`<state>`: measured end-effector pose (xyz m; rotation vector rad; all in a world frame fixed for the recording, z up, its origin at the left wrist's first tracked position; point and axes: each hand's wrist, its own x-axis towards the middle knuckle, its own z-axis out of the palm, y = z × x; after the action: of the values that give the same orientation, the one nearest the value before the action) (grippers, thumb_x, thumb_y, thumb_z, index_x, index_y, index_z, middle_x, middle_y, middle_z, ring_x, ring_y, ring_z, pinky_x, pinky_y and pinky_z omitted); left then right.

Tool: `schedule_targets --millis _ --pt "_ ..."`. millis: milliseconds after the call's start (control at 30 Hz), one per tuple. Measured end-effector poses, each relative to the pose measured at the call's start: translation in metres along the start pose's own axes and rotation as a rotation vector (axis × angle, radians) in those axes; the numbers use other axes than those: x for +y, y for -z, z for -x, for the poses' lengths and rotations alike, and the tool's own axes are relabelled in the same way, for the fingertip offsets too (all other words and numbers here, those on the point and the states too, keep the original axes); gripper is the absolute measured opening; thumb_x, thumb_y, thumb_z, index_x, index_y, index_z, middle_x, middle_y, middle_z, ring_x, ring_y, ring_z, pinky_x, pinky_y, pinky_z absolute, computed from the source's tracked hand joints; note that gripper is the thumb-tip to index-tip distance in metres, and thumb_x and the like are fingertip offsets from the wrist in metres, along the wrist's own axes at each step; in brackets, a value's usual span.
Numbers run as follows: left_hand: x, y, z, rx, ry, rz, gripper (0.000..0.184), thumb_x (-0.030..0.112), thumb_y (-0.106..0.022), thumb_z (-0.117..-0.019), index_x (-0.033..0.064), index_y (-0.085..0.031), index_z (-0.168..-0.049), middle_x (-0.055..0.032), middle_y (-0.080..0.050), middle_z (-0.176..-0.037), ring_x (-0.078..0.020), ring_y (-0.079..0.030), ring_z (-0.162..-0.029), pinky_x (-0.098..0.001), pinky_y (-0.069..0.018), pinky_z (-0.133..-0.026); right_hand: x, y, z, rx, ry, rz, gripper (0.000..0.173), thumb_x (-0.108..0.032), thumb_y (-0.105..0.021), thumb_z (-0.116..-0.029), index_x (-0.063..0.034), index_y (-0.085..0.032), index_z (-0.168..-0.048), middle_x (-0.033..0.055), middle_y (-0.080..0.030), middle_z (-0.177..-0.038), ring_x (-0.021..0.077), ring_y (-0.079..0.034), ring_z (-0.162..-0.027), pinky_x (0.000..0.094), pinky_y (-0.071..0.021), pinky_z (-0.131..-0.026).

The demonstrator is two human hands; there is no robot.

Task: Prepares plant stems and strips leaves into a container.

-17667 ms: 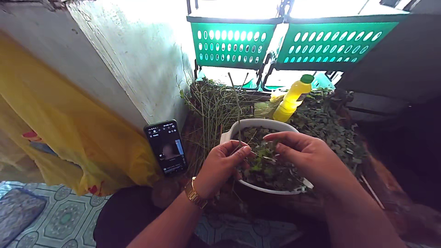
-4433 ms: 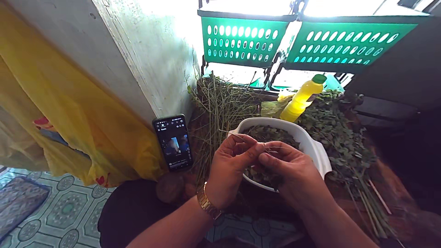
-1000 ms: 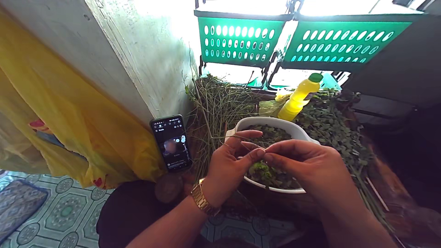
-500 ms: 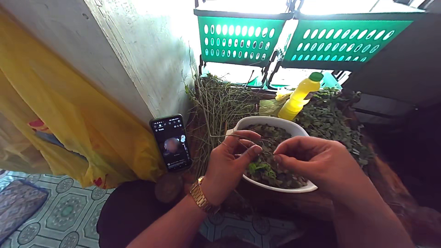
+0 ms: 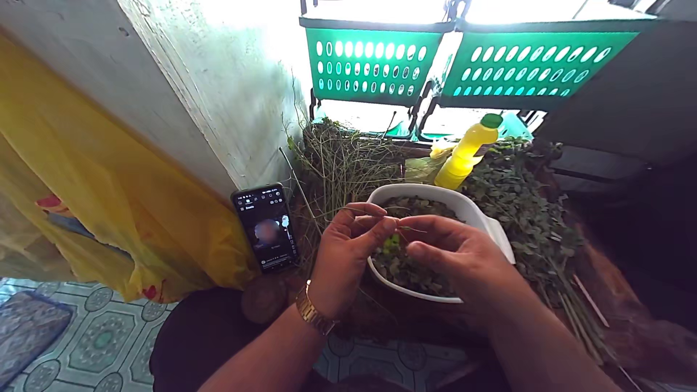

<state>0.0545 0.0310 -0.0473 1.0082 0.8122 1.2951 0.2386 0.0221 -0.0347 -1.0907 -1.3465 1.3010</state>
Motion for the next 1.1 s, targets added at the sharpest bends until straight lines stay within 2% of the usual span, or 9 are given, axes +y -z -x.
schedule_targets --millis 167,267,467,700,800,933,1000,1033,1100 --pt "-0.009 -0.005 0.004 -0.030 -0.071 0.080 0.018 0.004 -0.070 -0.0949 0.0117 -0.068 -0.111 -0.0043 -0.071 -0.097 -0.0080 -0.069 -0.080 -0.0226 -0.0587 -0.074 0.009 -0.023 0.003 0.120 -0.104 -0.338 0.018 -0.005 -0.074 -0.0903 -0.0031 -0.073 -0.108 0.0117 -0.074 -0.093 0.0147 -0.072 -0.078 0.0283 -0.0621 -0.074" --pt "-0.012 -0.007 0.005 -0.015 -0.094 0.071 0.019 0.004 -0.070 -0.0947 0.0122 -0.068 -0.112 -0.0052 -0.073 -0.100 -0.0085 -0.070 -0.084 -0.0228 -0.0589 -0.075 0.013 -0.027 0.004 0.149 -0.130 -0.470 0.015 -0.004 -0.073 -0.0917 -0.0035 -0.074 -0.106 0.0130 -0.074 -0.092 0.0150 -0.072 -0.075 0.0286 -0.0622 -0.070" --pt "-0.015 -0.009 0.006 0.048 -0.109 0.040 0.017 0.007 -0.074 -0.0931 0.0127 -0.070 -0.109 -0.0050 -0.075 -0.101 -0.0095 -0.072 -0.088 -0.0244 -0.0594 -0.079 0.017 -0.030 0.005 0.159 -0.094 -0.529 0.008 -0.006 -0.072 -0.0925 -0.0051 -0.075 -0.100 0.0119 -0.072 -0.085 0.0119 -0.069 -0.068 0.0260 -0.0605 -0.063" --pt "-0.011 -0.003 0.003 0.109 -0.176 0.015 0.017 0.012 -0.075 -0.0933 0.0155 -0.070 -0.109 -0.0009 -0.073 -0.100 -0.0082 -0.069 -0.090 -0.0254 -0.0585 -0.081 0.011 -0.024 0.004 0.158 -0.158 -0.443 0.007 0.001 -0.071 -0.0901 -0.0022 -0.073 -0.095 0.0125 -0.072 -0.082 0.0145 -0.071 -0.068 0.0288 -0.0627 -0.067" --pt "-0.003 0.003 0.000 0.138 -0.201 -0.021 0.017 0.013 -0.074 -0.0942 0.0174 -0.069 -0.110 0.0007 -0.073 -0.101 -0.0073 -0.069 -0.091 -0.0255 -0.0578 -0.083 0.007 -0.015 0.000 0.138 -0.164 -0.257 0.010 0.004 -0.075 -0.0861 -0.0005 -0.072 -0.094 0.0124 -0.072 -0.082 0.0152 -0.071 -0.069 0.0294 -0.0630 -0.068" --pt "0.002 0.006 -0.002 0.182 -0.176 -0.052 0.017 0.015 -0.074 -0.0945 0.0189 -0.069 -0.110 0.0027 -0.073 -0.101 -0.0058 -0.068 -0.090 -0.0237 -0.0567 -0.080 -0.004 0.018 -0.007 0.065 -0.075 0.549 0.008 -0.011 -0.081 -0.0868 -0.0157 -0.076 -0.090 -0.0015 -0.072 -0.076 0.0093 -0.065 -0.065 0.0297 -0.0549 -0.058" --pt "0.002 0.005 -0.002 0.189 -0.162 -0.050 0.016 0.015 -0.075 -0.0939 0.0180 -0.070 -0.109 0.0021 -0.073 -0.099 -0.0068 -0.068 -0.089 -0.0251 -0.0570 -0.079 -0.008 0.034 -0.008 0.044 -0.140 0.844 0.011 -0.018 -0.082 -0.0885 -0.0215 -0.077 -0.097 -0.0045 -0.075 -0.087 0.0112 -0.070 -0.076 0.0405 -0.0593 -0.069" --pt "0.001 0.004 -0.002 0.183 -0.162 -0.047 0.016 0.015 -0.075 -0.0940 0.0174 -0.070 -0.109 0.0016 -0.073 -0.099 -0.0070 -0.068 -0.088 -0.0252 -0.0573 -0.079 -0.011 0.041 -0.008 0.031 -0.164 0.920 0.019 -0.020 -0.082 -0.0889 -0.0234 -0.077 -0.107 -0.0047 -0.076 -0.099 0.0129 -0.072 -0.089 0.0455 -0.0610 -0.080" --pt "0.000 0.003 -0.003 0.164 -0.167 -0.035 0.016 0.015 -0.075 -0.0941 0.0160 -0.070 -0.109 -0.0005 -0.073 -0.099 -0.0080 -0.069 -0.088 -0.0261 -0.0578 -0.080 -0.013 0.049 -0.005 0.043 -0.073 0.929 0.030 -0.017 -0.078 -0.0924 -0.0221 -0.074 -0.122 -0.0007 -0.073 -0.118 0.0185 -0.069 -0.109 0.0535 -0.0559 -0.094"
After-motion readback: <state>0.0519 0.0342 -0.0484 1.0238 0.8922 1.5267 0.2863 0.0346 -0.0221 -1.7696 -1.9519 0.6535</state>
